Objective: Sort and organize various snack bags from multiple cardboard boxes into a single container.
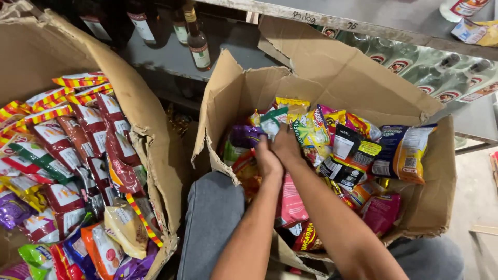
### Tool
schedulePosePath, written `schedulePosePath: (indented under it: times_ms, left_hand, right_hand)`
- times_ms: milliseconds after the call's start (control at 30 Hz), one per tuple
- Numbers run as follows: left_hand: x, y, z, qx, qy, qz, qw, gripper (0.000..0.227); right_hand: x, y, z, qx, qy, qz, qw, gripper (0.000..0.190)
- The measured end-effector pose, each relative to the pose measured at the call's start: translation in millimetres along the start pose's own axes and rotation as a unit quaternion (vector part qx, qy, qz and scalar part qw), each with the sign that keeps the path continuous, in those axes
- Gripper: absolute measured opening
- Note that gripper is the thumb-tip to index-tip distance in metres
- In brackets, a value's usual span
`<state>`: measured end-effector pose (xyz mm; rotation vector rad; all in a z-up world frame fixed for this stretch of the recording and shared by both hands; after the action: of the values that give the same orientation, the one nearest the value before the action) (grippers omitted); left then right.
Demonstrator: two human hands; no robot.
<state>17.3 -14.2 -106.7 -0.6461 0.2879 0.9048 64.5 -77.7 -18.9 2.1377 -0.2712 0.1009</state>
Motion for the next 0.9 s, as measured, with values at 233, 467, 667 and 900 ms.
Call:
schedulePosePath:
  times_ms: [233, 467, 667, 900]
  left_hand:
    - [-170.3, -15.8, 139.2, 0.026, -0.071, -0.221, 0.972, 0.059]
    - [-235.8, -31.1, 209.3, 0.190, -0.344, -0.438, 0.808, 0.061]
    - [-216.8, -24.5, 174.1, 0.515, -0.389, -0.487, 0.588, 0.042]
    - [-148.7, -85.6, 190.8, 0.645, -0.295, -0.319, 0.629, 0.038]
  right_hand:
    - [-5.7, 133.1, -26.7, -0.012, 0.079, -0.071, 0.994, 0.058]
    - [-47.7, 311.3, -30.7, -0.003, 0.128, 0.183, 0.975, 0.025]
    - [-51.4, 308.7, 56.0, -0.156, 0.087, 0.225, 0.958, 0.033]
    - [-16.9, 254.9, 28.5, -0.312, -0.020, -0.086, 0.946, 0.050]
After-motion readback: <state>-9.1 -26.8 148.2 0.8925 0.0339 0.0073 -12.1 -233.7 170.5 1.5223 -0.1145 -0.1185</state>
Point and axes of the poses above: each hand's wrist, its own x-axis towards the middle knuckle, its own y-axis out of the back of the hand, z = x × y, the point moved 5 cm from there along x, towards the middle knuckle, and after that the axes turned 14 degrees about z, right-handed, at the moved point
